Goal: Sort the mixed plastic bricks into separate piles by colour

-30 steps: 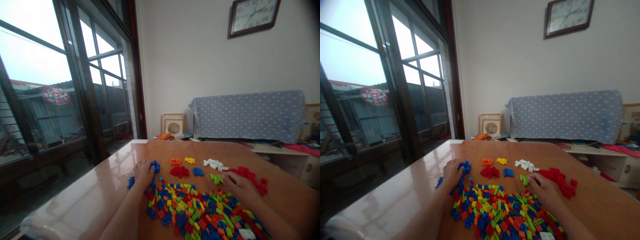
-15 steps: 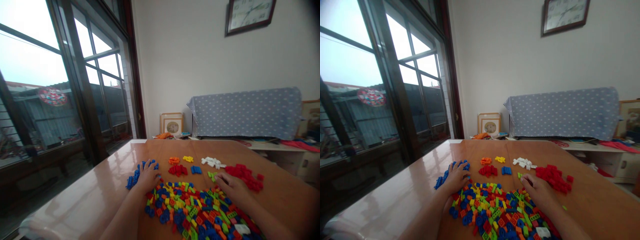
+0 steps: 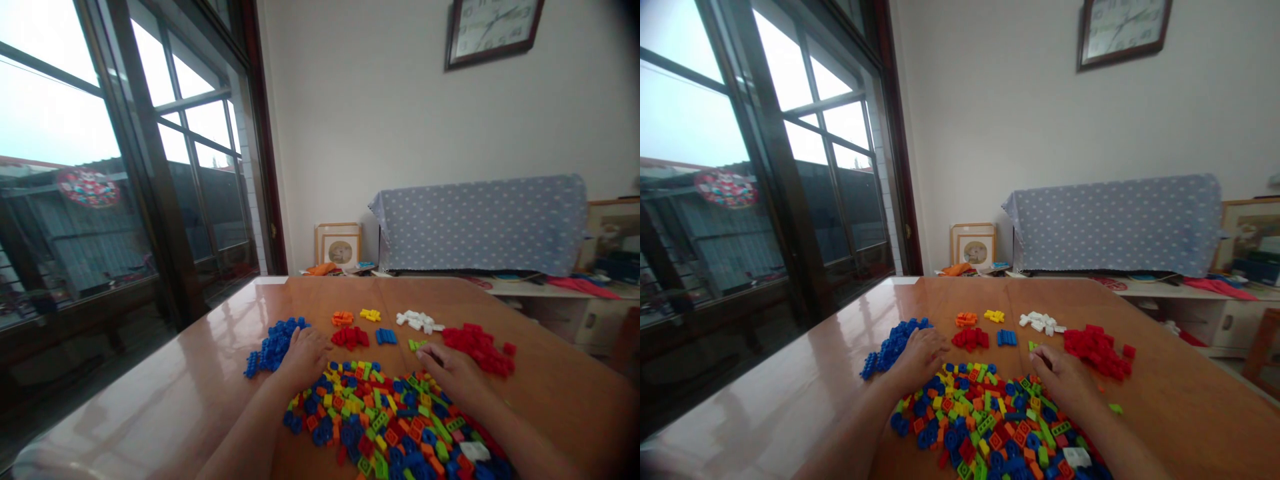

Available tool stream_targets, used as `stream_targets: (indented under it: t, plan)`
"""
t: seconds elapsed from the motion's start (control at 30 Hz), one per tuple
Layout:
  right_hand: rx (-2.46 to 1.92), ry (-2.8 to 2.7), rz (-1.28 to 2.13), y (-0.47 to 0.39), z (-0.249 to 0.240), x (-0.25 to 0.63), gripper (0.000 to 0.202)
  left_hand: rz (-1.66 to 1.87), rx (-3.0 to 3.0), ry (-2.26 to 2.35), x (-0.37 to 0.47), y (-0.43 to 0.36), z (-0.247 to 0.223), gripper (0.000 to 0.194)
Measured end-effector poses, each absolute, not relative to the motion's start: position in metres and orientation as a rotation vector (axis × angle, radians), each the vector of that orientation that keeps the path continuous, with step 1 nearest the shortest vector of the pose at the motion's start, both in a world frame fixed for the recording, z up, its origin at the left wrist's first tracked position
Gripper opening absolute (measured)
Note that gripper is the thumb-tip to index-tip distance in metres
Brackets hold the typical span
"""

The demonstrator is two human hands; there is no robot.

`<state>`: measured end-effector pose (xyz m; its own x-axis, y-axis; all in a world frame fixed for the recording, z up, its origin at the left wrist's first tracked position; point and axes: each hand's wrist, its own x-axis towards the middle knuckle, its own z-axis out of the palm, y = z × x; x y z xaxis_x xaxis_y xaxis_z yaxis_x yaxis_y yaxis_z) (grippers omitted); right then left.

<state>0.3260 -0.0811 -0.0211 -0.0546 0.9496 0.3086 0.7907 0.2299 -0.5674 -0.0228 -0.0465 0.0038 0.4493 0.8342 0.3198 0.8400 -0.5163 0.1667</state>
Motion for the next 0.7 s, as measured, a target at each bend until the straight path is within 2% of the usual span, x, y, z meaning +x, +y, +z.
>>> stream_targets:
  t: [0.2, 0.37, 0.7]
  plan:
    - [-1.584, -1.897, 0.34, -0.083, -0.018, 0.325, 0.042, -0.469, -2.694, -1.573, -0.003, -0.055, 0.007, 0.02]
    - [-1.589, -1.889, 0.329, -0.079, -0.022, 0.328, 0.042, -0.572, -2.545, -1.616, -0.013, -0.047, 0.008, 0.015]
    - [-1.59, -1.881, 0.329, -0.083, -0.019, 0.327, 0.041, -0.801, -2.063, -1.9, -0.061, -0.031, 0.012, 0.028]
